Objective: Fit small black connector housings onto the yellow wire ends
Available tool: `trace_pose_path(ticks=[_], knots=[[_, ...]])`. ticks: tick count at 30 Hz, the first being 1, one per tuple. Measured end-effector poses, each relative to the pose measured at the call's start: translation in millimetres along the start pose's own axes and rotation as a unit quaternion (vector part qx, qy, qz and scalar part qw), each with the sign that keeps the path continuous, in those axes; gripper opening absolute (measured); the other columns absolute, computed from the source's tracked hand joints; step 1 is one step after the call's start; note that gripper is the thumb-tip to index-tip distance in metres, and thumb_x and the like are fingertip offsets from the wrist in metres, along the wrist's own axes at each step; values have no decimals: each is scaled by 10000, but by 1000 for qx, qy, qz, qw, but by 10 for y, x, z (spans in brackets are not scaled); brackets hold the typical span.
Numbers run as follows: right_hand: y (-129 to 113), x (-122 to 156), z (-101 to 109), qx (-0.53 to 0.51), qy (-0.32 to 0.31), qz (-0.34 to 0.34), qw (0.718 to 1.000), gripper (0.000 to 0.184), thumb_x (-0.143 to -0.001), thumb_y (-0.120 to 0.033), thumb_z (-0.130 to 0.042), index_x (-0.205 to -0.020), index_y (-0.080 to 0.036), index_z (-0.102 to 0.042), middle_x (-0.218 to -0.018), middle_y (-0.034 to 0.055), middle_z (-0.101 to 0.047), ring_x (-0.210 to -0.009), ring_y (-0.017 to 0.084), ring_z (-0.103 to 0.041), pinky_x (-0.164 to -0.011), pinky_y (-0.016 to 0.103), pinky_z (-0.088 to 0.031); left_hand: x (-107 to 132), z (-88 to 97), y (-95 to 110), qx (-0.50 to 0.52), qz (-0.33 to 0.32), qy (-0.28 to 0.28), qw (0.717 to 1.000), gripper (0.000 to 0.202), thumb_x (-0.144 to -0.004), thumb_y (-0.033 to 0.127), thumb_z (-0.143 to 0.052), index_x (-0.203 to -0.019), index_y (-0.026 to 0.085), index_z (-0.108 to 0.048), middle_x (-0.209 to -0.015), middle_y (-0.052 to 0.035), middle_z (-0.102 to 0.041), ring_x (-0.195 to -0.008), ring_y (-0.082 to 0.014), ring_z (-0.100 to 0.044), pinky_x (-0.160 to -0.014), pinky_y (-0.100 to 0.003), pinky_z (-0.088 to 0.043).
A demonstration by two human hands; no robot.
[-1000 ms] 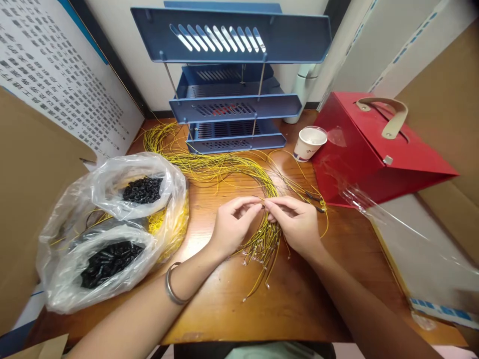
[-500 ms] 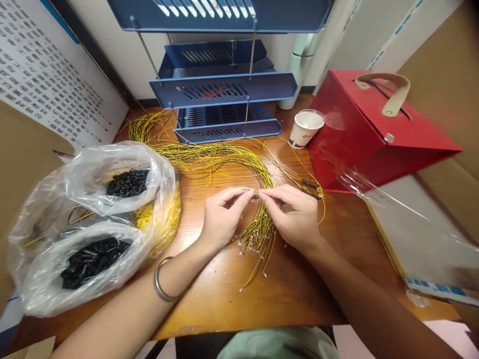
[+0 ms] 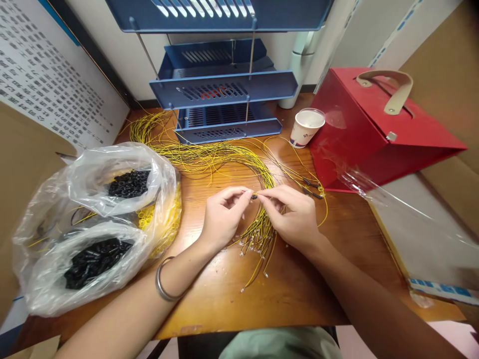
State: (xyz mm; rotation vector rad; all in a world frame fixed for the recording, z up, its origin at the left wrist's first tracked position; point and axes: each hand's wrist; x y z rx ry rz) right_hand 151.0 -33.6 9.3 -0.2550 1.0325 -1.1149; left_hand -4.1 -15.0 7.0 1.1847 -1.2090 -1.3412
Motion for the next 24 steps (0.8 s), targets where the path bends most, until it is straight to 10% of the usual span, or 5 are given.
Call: trace_pose_path(ticks=[10, 16, 24], knots=[[-61, 0, -5, -147, 58, -206, 966, 97, -834, -264, -647, -858, -180, -689, -698, 13, -661, -520, 98, -569, -487, 232, -469, -41, -7, -34, 78, 56, -45, 994, 360, -845, 313, -667, -1179, 179, -659, -618, 28, -607, -433, -56, -481, -437, -182, -416], [-146, -18, -61, -301, 33, -286, 909, 171, -787, -315, -679, -824, -152, -645, -633, -5, -643, -463, 78, -564, -469, 206, -499, -29, -22, -82, 126, 72, -118, 982, 239, -911, 373, -578, -1026, 181, -663, -536, 56, -496, -444, -76, -480, -473, -207, -449], [-154, 2, -21, -238, 21, -278, 930, 163, -797, -312, -671, -801, -151, -646, -578, -26, -578, -474, 79, -523, -463, 205, -441, -77, -21, -64, 225, 101, -71, 966, 236, -847, 374, -677, -922, 151, -660, -668, 49, -536, -429, -26, -410, -418, -170, -435]])
Point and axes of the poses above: each hand's wrist, its own x-axis away from the middle knuckle, its own z-axis out of the back of the hand, y = z × x
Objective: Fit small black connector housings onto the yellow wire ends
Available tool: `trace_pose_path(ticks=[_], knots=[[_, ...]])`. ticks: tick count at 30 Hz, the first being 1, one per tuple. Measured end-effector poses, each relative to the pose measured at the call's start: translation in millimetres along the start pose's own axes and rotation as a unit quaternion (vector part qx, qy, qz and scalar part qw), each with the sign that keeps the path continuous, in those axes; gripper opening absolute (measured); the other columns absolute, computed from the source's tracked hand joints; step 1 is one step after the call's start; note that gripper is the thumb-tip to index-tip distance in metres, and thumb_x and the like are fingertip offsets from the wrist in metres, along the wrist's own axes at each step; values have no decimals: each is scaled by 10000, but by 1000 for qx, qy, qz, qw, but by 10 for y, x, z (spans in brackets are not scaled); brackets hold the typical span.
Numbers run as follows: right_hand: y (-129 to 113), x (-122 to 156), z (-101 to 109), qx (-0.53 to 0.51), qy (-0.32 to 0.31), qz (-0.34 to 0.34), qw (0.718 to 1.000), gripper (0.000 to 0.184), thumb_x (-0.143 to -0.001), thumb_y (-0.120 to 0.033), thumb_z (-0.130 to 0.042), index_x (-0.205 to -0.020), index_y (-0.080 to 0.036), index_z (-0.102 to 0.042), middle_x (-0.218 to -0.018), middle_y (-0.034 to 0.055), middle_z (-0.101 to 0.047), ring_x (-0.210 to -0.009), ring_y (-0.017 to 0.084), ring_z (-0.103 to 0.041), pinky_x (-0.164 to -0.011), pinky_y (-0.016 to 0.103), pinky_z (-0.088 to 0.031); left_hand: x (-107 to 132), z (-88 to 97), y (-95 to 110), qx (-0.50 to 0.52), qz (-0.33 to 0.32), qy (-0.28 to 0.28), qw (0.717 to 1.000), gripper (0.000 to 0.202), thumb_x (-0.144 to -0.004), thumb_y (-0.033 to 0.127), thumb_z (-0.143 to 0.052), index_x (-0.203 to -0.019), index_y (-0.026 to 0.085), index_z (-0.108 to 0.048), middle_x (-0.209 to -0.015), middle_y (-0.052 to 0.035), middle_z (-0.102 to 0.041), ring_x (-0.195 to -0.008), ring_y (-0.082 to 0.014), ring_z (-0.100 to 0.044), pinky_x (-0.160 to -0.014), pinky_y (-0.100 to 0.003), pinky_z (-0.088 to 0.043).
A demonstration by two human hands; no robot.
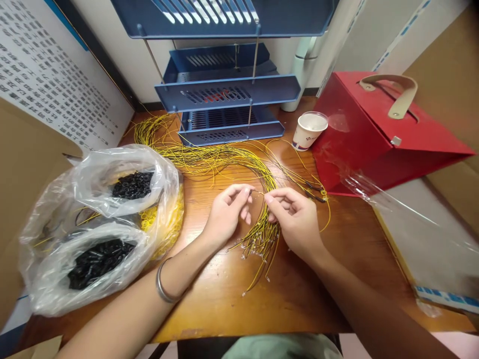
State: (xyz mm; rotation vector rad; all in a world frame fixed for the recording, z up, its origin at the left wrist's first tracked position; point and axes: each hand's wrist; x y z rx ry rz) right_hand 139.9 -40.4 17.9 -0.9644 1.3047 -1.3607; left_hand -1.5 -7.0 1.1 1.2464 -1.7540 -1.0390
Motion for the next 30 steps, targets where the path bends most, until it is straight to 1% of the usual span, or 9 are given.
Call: trace_pose_path(ticks=[4, 8, 14, 16, 18, 21, 24, 26, 30], knots=[[17, 5, 20, 34, 13, 31, 999, 114, -808, -271, -652, -778, -162, -640, -561, -38, -542, -478, 77, -477, -455, 208, -382, -14, 4, 8, 38, 16, 2, 999, 213, -852, 329, -679, -977, 156, -677, -727, 28, -600, -439, -19, -409, -417, -158, -426], [35, 6, 26, 80, 25, 72, 994, 87, -812, -229, -634, -751, -168, -640, -557, -42, -521, -475, 72, -428, -452, 214, -341, -10, 4, 14, 48, 26, -3, 999, 199, -875, 307, -651, -999, 155, -675, -775, 6, -646, -446, -23, -431, -433, -165, -439], [37, 15, 48, 135, 32, 116, 984, 77, -807, -207, -634, -741, -170, -649, -555, -43, -523, -470, 76, -431, -459, 227, -342, -14, 4, 37, 65, 41, -14, 997, 194, -870, 278, -648, -1014, 152, -678, -842, -3, -646, -462, -22, -436, -441, -170, -442], [37, 17, 53, 141, 37, 122, 982, 77, -808, -208, -636, -741, -174, -651, -555, -45, -522, -471, 77, -435, -463, 228, -348, -15, 5, 38, 72, 42, -18, 996, 201, -866, 281, -651, -1014, 149, -682, -815, 5, -622, -463, -23, -422, -441, -171, -438], [41, 18, 53, 147, 39, 128, 980, 74, -810, -208, -636, -745, -176, -655, -556, -46, -522, -475, 78, -437, -467, 229, -352, -14, 6, 34, 75, 43, -22, 996, 203, -867, 291, -652, -1014, 156, -681, -739, 26, -583, -451, -26, -388, -437, -171, -430], [46, 19, 49, 156, 28, 135, 978, 71, -808, -200, -634, -746, -174, -657, -552, -49, -513, -474, 78, -433, -469, 230, -353, -12, 5, 28, 63, 53, -21, 996, 180, -878, 301, -641, -1004, 175, -669, -579, 67, -482, -420, -37, -316, -431, -169, -418], [42, 25, 49, 162, 19, 140, 977, 70, -802, -191, -633, -739, -169, -652, -541, -54, -497, -468, 76, -426, -469, 229, -354, -13, 5, 28, 50, 58, -10, 997, 164, -875, 308, -648, -983, 185, -660, -515, 88, -411, -408, -39, -283, -426, -164, -403], [36, 30, 52, 168, 19, 145, 975, 76, -801, -189, -630, -731, -166, -649, -534, -55, -488, -466, 75, -421, -472, 231, -353, -16, 7, 29, 50, 51, 5, 997, 171, -854, 309, -675, -964, 179, -659, -530, 88, -424, -407, -33, -290, -421, -160, -395], [30, 35, 56, 175, 18, 155, 972, 90, -804, -183, -624, -719, -162, -646, -528, -59, -469, -468, 74, -413, -478, 232, -353, -19, 24, 29, 48, 15, 37, 998, 176, -809, 283, -725, -893, 143, -659, -625, 53, -549, -425, -20, -382, -426, -159, -405]])
Point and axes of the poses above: each hand's wrist, its own x-axis away from the middle knuckle, its own z-axis out of the back of the hand, y = z × x
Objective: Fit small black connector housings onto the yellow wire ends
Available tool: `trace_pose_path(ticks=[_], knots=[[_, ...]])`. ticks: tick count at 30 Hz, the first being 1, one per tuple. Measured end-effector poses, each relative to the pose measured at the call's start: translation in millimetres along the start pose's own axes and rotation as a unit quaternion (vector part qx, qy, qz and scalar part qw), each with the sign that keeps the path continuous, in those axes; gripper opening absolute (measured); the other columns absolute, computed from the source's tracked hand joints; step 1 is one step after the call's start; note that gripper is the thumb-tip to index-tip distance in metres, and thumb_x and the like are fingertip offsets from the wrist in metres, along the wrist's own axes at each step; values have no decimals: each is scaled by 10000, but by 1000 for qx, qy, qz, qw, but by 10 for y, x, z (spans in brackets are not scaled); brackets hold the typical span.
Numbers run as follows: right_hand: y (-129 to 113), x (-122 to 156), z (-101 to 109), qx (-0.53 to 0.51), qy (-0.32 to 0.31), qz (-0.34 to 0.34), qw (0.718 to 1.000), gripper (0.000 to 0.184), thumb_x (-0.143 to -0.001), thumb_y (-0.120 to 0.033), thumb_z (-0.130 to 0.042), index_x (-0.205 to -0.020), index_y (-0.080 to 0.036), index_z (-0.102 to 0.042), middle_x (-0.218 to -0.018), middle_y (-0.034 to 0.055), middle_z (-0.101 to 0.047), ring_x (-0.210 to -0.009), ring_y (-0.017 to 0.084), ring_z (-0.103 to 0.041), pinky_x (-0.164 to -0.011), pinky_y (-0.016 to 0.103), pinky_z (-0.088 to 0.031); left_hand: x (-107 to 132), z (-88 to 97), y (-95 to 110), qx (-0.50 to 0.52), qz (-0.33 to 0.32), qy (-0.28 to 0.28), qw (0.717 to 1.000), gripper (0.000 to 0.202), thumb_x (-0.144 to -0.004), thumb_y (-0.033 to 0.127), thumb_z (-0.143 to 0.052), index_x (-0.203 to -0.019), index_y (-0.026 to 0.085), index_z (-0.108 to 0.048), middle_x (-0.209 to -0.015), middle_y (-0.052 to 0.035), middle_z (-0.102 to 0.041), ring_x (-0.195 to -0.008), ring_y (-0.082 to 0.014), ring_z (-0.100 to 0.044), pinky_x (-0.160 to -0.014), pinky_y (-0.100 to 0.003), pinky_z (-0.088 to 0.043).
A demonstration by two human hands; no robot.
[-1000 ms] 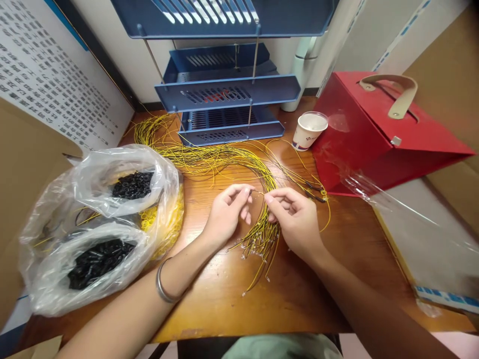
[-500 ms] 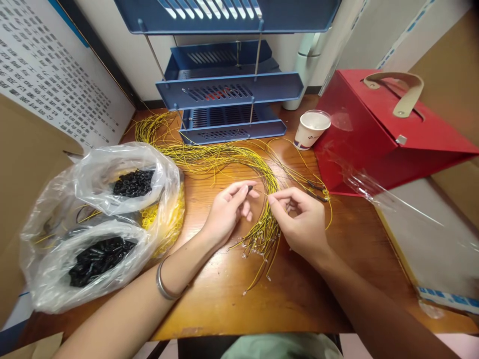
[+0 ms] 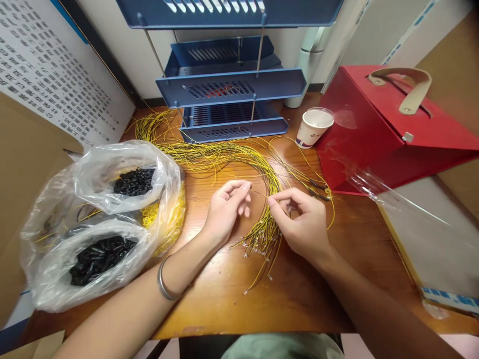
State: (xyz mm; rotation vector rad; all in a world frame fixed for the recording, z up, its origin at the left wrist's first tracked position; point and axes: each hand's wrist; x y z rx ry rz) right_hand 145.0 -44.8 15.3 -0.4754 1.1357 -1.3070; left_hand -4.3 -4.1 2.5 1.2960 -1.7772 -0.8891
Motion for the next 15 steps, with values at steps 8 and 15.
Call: trace_pose_path(ticks=[8, 15], knots=[[12, 7, -13, -12, 26, 0, 1000, 77, -814, -194, -632, -742, -170, -649, -539, -55, -486, -477, 78, -425, -477, 236, -355, 12, 14, 6, -20, -17, -11, 1000, 234, -808, 242, -722, -1022, 153, -692, -871, -36, -726, -423, -9, -462, -465, -171, -465], [1, 11, -14, -15, 22, 1, 1000, 75, -813, -188, -632, -740, -178, -644, -545, -54, -495, -482, 80, -434, -483, 235, -361, 20, 3, -5, -98, -59, 28, 993, 216, -815, 318, -715, -979, 180, -745, -826, -24, -725, -443, -21, -463, -445, -166, -412]])
Point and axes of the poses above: each hand's wrist, its own x-axis away from the middle knuckle, its own z-axis out of the back of the hand, y = z × x
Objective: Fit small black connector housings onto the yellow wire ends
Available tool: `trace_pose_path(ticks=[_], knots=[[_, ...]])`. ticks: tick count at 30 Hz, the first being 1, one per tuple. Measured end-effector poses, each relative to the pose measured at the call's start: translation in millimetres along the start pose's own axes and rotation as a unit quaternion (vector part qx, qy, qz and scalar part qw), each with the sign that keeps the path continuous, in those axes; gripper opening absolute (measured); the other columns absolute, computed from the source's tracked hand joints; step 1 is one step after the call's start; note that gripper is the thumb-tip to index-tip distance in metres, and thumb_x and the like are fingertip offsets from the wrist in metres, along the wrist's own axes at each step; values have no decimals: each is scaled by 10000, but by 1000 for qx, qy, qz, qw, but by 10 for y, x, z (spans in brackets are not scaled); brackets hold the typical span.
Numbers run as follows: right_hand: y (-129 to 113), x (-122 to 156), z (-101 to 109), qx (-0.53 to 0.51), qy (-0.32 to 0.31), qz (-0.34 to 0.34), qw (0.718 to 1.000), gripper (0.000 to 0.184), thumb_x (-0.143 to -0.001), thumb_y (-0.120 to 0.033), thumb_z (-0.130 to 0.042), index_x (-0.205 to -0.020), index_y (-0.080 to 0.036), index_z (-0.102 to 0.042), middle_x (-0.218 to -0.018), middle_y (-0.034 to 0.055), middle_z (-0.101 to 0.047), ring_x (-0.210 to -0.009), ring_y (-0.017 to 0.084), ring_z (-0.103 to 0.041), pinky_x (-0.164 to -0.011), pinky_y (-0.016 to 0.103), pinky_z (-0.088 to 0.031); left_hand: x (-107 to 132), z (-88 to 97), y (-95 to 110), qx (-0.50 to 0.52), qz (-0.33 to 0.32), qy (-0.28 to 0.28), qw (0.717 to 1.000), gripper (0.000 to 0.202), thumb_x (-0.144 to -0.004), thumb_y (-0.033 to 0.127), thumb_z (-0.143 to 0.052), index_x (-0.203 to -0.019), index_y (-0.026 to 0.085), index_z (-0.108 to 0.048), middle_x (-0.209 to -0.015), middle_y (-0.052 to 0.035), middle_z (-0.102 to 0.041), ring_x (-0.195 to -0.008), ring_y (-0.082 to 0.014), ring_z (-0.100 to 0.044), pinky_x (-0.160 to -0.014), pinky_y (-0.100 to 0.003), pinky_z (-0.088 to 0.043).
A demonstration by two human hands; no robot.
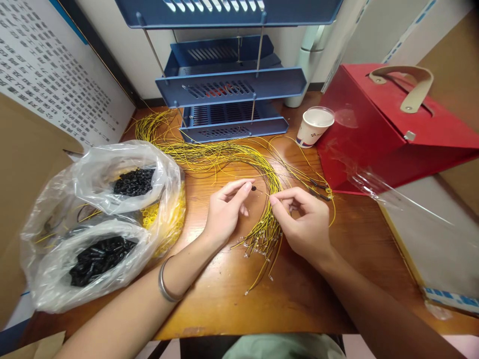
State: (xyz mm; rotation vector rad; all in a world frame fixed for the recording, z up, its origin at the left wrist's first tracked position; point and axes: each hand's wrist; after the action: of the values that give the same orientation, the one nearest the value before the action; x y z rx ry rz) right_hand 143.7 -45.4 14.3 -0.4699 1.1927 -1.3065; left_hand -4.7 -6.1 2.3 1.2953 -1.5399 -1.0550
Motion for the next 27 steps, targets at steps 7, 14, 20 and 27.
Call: trace_pose_path(ticks=[7, 14, 20, 27], knots=[[-14, -2, 2, 8, -4, -3, 1000, 78, -811, -186, -624, -735, -183, -634, -541, -54, -495, -483, 83, -434, -491, 238, -364, 17, -16, 31, -6, 23, -2, 1000, 305, -818, 323, -705, -1087, 180, -700, -983, -91, -767, -413, -22, -465, -453, -188, -407], [-25, 12, 6, 2, 2, -6, 1000, 82, -807, -185, -626, -725, -182, -627, -534, -59, -478, -469, 78, -420, -477, 232, -354, 13, 2, 29, 23, 20, -5, 1000, 228, -772, 264, -763, -938, 146, -662, -906, -74, -776, -421, -25, -517, -476, -181, -406], [-23, 10, 7, -1, 0, -7, 1000, 79, -808, -186, -624, -730, -184, -628, -537, -56, -483, -470, 80, -424, -471, 231, -350, 21, -14, 37, 33, 10, -8, 999, 201, -749, 232, -779, -874, 134, -655, -983, -82, -767, -433, -26, -539, -474, -183, -420], [-35, 2, 7, 1, -4, -8, 1000, 78, -808, -185, -624, -731, -185, -631, -535, -55, -484, -478, 82, -426, -485, 235, -356, 1, 2, 11, 14, -9, 2, 1000, 210, -815, 313, -713, -941, 152, -665, -1022, -75, -747, -439, -27, -521, -471, -192, -433]])
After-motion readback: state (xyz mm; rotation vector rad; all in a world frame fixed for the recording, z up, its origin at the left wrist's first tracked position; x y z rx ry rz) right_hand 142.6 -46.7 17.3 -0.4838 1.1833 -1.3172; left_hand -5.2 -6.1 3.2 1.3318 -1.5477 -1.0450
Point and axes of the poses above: each hand's wrist, its own x-axis away from the middle knuckle, its own z-axis out of the back of the hand, y = z × x
